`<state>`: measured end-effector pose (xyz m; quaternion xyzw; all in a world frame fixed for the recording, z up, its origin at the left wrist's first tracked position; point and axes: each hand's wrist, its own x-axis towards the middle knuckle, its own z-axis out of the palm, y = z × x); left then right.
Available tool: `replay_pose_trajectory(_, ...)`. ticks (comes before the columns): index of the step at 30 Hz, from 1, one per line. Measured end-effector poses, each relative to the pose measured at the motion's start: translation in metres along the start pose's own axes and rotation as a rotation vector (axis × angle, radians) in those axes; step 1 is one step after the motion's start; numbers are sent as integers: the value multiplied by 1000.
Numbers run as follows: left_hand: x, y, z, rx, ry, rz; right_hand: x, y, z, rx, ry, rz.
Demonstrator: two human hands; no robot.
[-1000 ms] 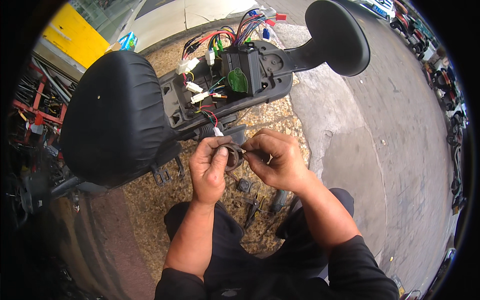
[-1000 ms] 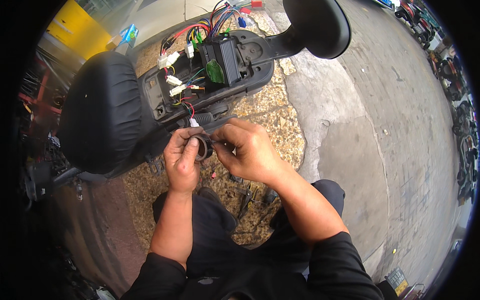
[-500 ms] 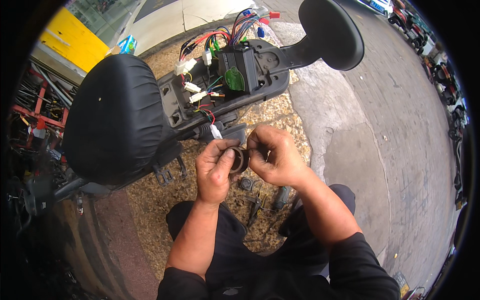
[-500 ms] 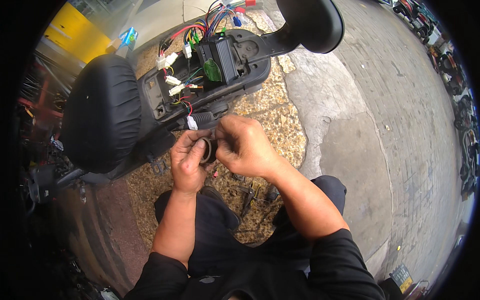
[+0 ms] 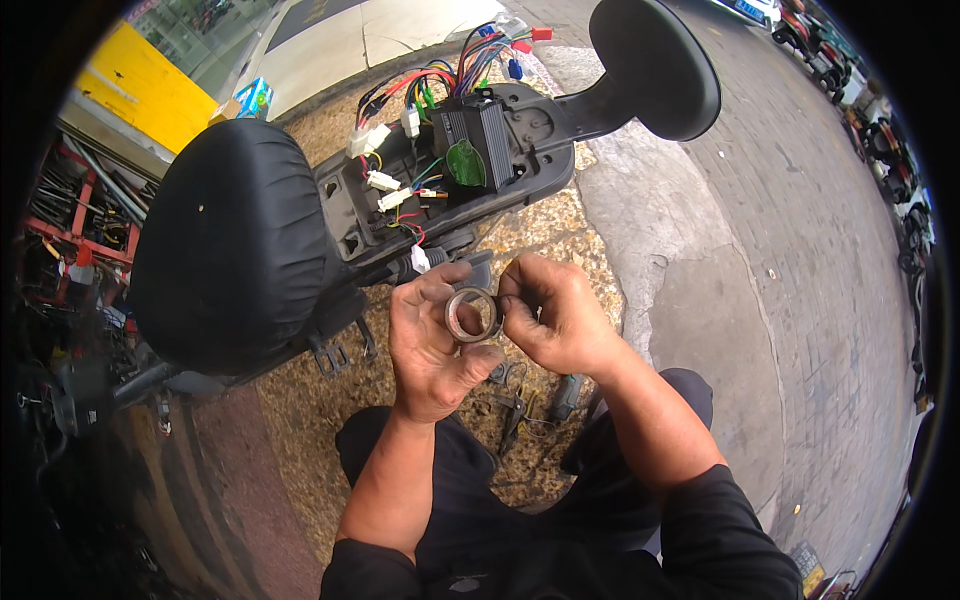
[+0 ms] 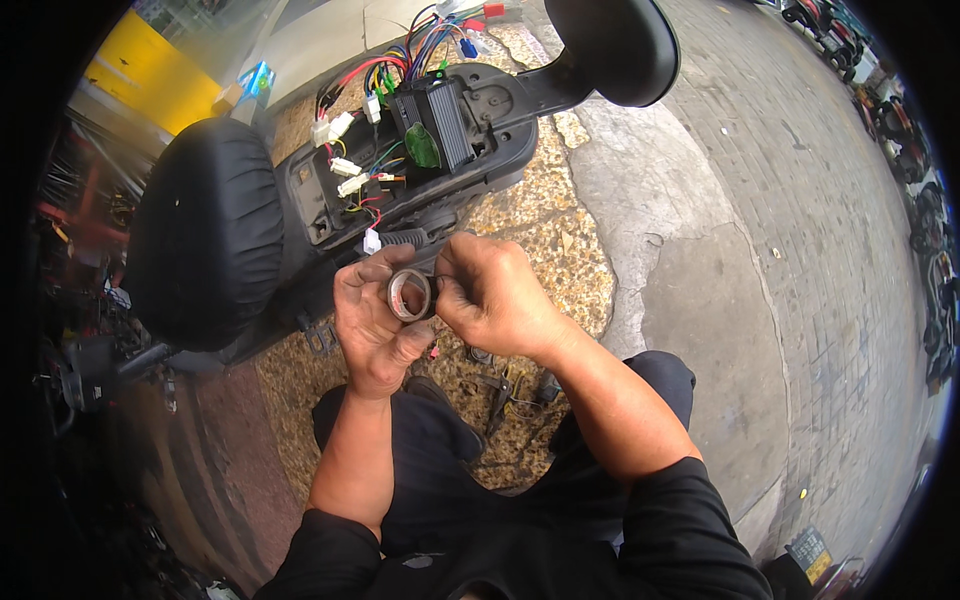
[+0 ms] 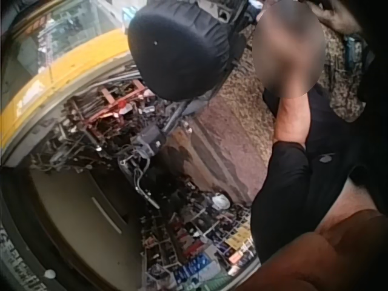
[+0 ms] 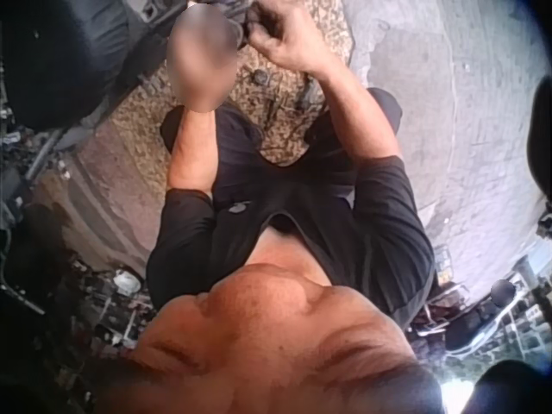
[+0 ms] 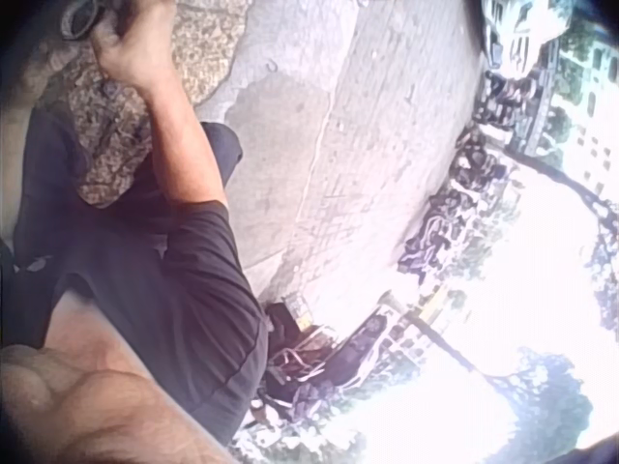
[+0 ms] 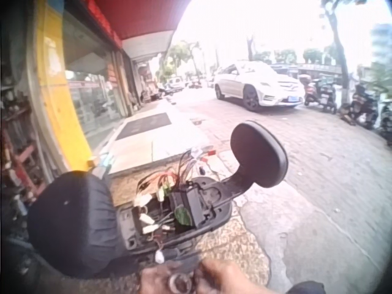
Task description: The person repairs the wiring under the seat of an electric scooter. They use pliers to strip and twist wires, then wrap the connections with electrical tape. The work is performed in a workshop setting with tools and parts visible nearby.
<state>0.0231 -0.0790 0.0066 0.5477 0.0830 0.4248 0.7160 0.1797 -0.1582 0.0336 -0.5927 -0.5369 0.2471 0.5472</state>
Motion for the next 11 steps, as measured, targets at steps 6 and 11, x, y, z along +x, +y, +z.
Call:
replay_pose_trajectory(6, 1, 3, -4, 202, -48, -14, -2, 4, -4, -74, 28, -50)
replay_pose_trajectory(11, 0, 13, -9, -145, -56, -318, 5, 13, -12, -262, 132, -26)
